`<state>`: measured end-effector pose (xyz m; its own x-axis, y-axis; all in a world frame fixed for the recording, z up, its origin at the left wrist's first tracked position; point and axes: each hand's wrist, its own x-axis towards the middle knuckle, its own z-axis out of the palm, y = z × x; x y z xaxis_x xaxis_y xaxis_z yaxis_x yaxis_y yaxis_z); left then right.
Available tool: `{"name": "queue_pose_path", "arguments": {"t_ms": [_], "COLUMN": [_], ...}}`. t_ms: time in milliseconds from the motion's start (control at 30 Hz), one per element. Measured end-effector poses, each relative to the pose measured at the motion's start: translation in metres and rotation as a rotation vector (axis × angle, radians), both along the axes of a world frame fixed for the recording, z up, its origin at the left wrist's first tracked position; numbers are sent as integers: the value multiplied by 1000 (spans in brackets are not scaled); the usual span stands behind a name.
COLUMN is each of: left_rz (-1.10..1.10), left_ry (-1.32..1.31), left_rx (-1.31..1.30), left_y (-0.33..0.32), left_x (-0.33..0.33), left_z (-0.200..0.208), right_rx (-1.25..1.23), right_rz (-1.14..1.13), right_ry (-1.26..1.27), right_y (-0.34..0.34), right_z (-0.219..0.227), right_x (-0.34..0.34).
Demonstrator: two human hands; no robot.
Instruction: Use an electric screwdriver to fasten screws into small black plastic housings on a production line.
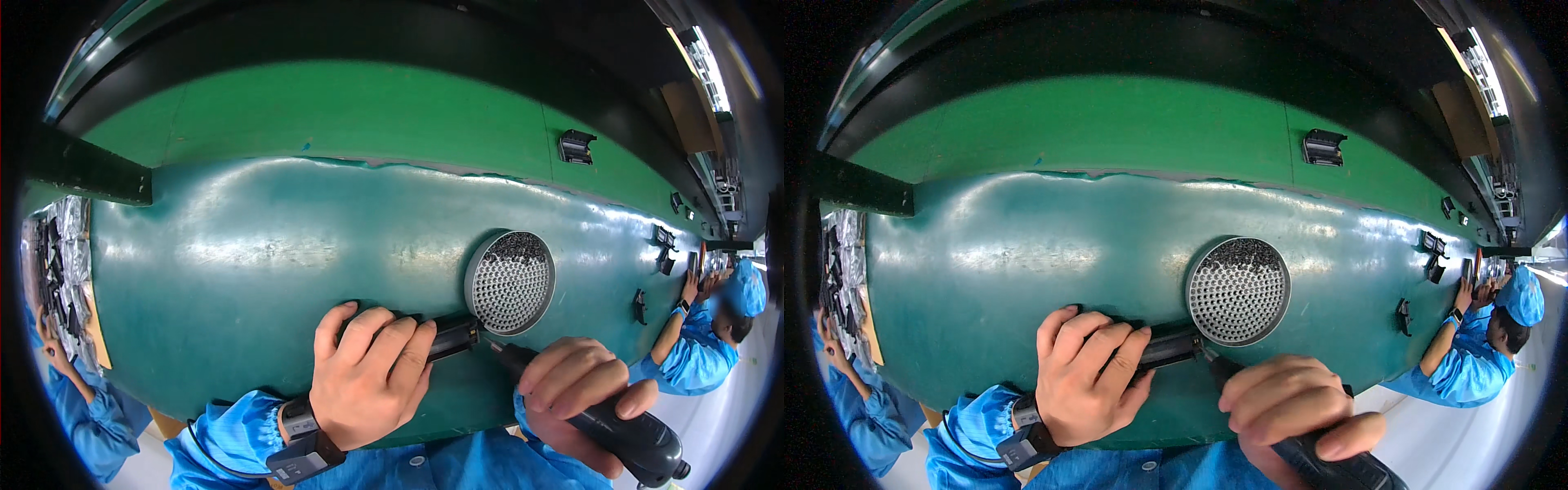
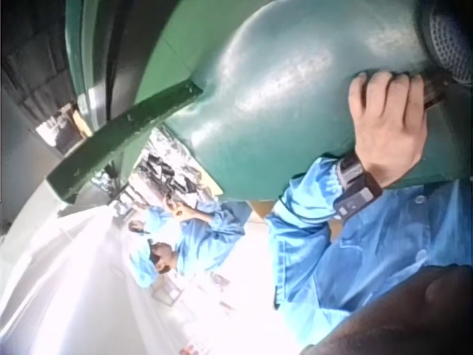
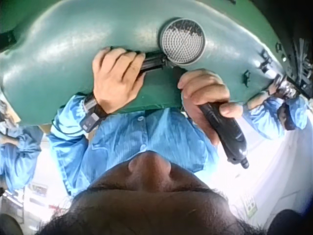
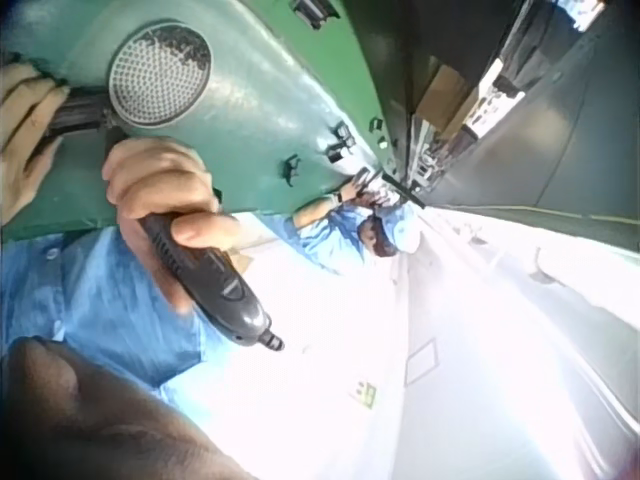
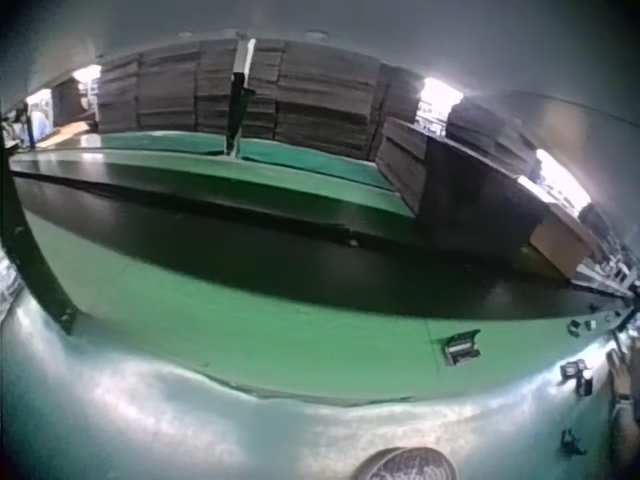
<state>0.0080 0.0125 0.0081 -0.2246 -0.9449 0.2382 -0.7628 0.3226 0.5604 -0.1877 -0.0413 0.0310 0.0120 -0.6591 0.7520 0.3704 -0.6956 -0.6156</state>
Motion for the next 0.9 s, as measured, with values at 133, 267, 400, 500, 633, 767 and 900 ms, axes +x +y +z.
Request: {"name": "queue_pose_path", "arguments": {"t_ms": [133,267,400,500,633,767,900], "left_rz": [4,0,5,6,0,2,-13], "left_ry": [-22,-24,-24,-26,-22,-24,-28], "left_rx": [-11,-20,-16,-14,-11,-5,-26], "left_y": [-1,-1,-1,-1,-1,0,-2], "left_x": [0,-1,0,0,0,2,-2], "left_z": [-1,-1,-1,0,0,-2,4], "right_rx": [50,70,89,83,18,-34,-71], "right_rz": [-27,-9,16,2,4,80,46], "right_ry": [-9,22,29,33,37,98,52], "right_y": [-1,-4,-4,-4,-6,-14,-15], "right_z": [-14,-16,-17,-17,-23,-26,-26], "right_x": [4,3,3,4,8,9,11]}}
